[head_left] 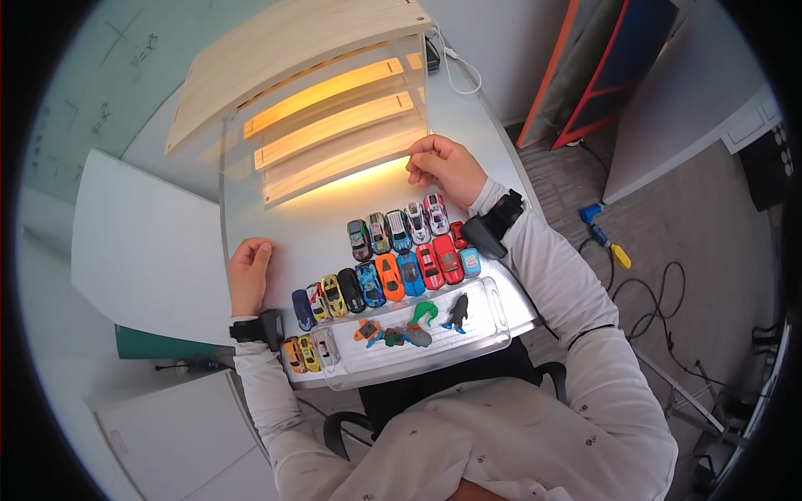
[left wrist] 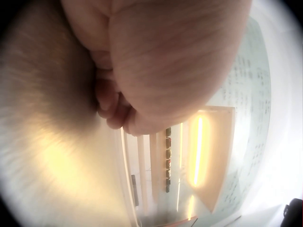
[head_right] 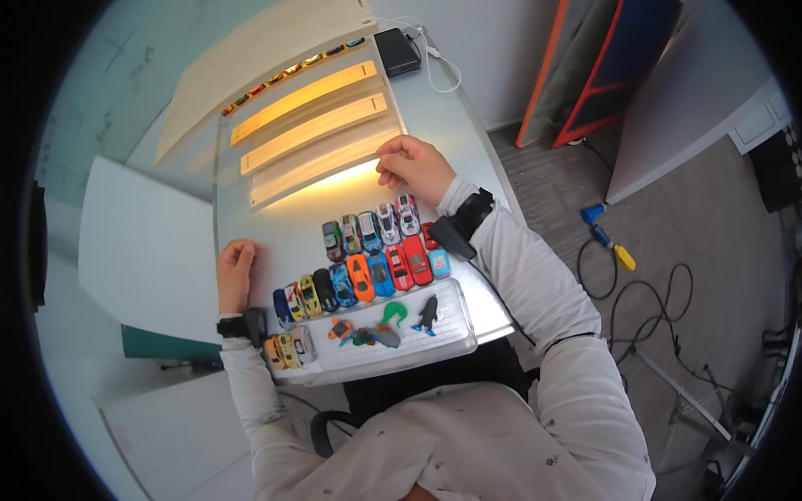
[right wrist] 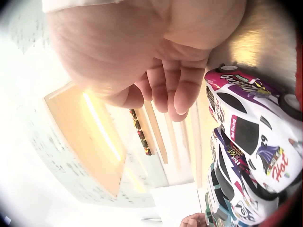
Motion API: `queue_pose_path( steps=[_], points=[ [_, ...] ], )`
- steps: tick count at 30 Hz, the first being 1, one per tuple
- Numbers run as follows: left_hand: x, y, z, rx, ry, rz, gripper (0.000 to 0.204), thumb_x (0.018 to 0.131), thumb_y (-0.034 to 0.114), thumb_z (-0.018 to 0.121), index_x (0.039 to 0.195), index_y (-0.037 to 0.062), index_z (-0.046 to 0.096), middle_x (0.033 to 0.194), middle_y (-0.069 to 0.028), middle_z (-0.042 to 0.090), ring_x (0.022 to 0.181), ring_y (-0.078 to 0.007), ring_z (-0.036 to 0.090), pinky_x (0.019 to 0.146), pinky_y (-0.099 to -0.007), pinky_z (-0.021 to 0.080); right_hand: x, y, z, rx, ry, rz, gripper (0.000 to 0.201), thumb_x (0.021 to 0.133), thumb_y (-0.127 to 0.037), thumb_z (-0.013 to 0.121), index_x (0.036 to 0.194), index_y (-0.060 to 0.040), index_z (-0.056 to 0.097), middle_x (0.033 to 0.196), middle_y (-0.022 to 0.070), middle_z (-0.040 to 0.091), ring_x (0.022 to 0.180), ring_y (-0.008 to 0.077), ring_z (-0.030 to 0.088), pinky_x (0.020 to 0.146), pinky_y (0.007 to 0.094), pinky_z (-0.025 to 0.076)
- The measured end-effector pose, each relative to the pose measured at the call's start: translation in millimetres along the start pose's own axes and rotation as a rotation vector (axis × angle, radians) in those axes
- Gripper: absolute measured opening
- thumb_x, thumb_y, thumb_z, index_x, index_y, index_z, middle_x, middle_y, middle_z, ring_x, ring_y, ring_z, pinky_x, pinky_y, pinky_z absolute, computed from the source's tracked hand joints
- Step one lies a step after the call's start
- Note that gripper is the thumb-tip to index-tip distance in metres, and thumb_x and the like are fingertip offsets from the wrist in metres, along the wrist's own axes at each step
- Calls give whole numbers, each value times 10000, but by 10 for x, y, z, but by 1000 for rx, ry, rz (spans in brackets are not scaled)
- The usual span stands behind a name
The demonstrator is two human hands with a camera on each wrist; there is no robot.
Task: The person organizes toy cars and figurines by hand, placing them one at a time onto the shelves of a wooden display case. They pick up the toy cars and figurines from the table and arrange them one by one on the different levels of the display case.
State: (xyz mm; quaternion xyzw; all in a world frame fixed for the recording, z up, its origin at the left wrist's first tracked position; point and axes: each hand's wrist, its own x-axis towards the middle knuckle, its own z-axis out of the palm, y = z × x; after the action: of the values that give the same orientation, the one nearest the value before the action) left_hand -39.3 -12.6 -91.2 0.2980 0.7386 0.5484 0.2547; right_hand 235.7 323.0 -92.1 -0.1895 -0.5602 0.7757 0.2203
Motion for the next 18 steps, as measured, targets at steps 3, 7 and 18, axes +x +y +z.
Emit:
queue_pose_path(
  steps=[3, 7, 18],
  points=[
    [1, 42, 12, 8, -9, -1, 109, 1019, 107, 628, 1062, 14, 668, 976, 6, 660, 899, -75, 574, 831, -219, 456, -8, -9, -3, 19, -5, 8, 210, 1004, -115, 572, 1173, 5, 605, 977, 78, 692, 837, 134, 680, 747, 249, 546],
    [-1, 59, 32, -18, -6, -5, 108, 1018, 109, 634, 1060, 18, 672, 962, 14, 662, 882, -66, 574, 817, -212, 457, -2, 6, -17, 46, -16, 13, 207, 1009, -115, 579, 1179, 0, 610, 988, 83, 690, 844, 138, 683, 744, 246, 546],
    [-19, 93, 50, 24, 11, 1, 120, 1014, 125, 644, 1059, 19, 677, 925, 33, 668, 823, -48, 577, 758, -206, 466, -12, -15, -10, 74, -33, 32, 179, 1017, -89, 590, 1174, -3, 605, 984, 83, 682, 841, 137, 674, 741, 234, 539]
  ],
)
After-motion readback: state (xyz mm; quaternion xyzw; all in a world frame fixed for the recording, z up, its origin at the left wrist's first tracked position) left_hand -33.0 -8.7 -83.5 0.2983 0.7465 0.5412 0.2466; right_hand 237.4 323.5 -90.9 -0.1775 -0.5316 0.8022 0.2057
